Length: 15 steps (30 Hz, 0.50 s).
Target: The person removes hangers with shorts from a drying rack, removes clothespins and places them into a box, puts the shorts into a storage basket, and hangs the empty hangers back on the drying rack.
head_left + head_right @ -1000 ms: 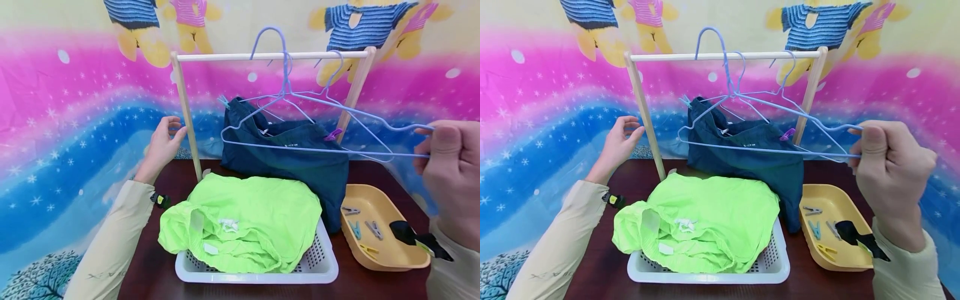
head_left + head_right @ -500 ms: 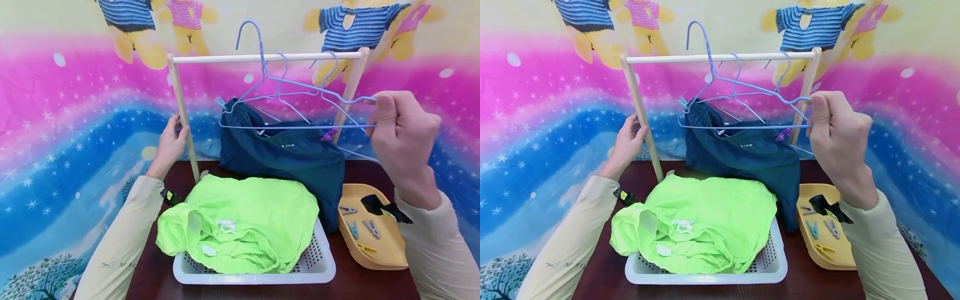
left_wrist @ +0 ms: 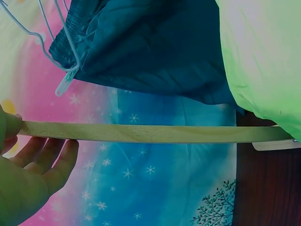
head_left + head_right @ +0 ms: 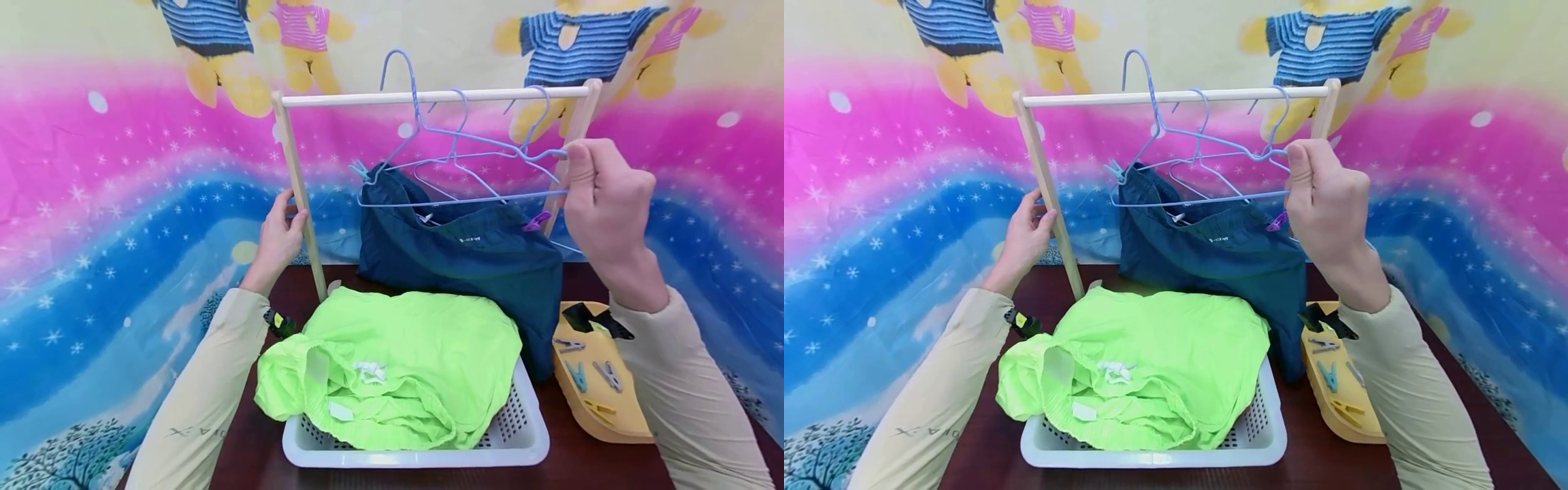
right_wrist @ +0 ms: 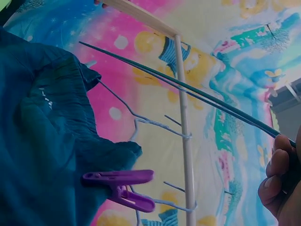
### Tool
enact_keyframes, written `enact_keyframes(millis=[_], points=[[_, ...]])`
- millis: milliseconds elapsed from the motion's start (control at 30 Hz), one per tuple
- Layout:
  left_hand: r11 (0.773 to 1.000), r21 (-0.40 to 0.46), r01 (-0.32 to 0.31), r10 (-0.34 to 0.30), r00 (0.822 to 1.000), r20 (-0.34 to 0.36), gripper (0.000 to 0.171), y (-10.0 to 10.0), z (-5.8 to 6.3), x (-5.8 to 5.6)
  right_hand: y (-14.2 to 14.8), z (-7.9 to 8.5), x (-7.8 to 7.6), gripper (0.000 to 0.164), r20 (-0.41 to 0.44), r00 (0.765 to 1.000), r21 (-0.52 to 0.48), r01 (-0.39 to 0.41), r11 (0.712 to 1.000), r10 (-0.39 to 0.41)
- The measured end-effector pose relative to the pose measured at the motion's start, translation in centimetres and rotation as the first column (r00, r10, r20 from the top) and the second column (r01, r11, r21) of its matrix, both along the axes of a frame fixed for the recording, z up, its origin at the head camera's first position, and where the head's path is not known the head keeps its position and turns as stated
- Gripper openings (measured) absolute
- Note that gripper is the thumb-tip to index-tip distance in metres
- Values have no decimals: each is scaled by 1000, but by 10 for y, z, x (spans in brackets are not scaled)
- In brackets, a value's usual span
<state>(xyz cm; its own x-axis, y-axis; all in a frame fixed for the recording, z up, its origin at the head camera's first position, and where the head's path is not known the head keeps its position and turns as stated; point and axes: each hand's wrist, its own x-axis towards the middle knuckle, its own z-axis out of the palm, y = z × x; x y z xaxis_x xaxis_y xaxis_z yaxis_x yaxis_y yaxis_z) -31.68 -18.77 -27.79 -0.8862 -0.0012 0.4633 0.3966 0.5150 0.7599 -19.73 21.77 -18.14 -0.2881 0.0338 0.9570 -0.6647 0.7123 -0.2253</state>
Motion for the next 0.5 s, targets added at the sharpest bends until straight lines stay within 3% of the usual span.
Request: enact_keyframes(millis=[500], points=[[1000, 6, -7, 6, 1000, 9, 49, -1, 0, -2, -12, -20, 0, 17, 36, 999, 96, -14, 995, 11]])
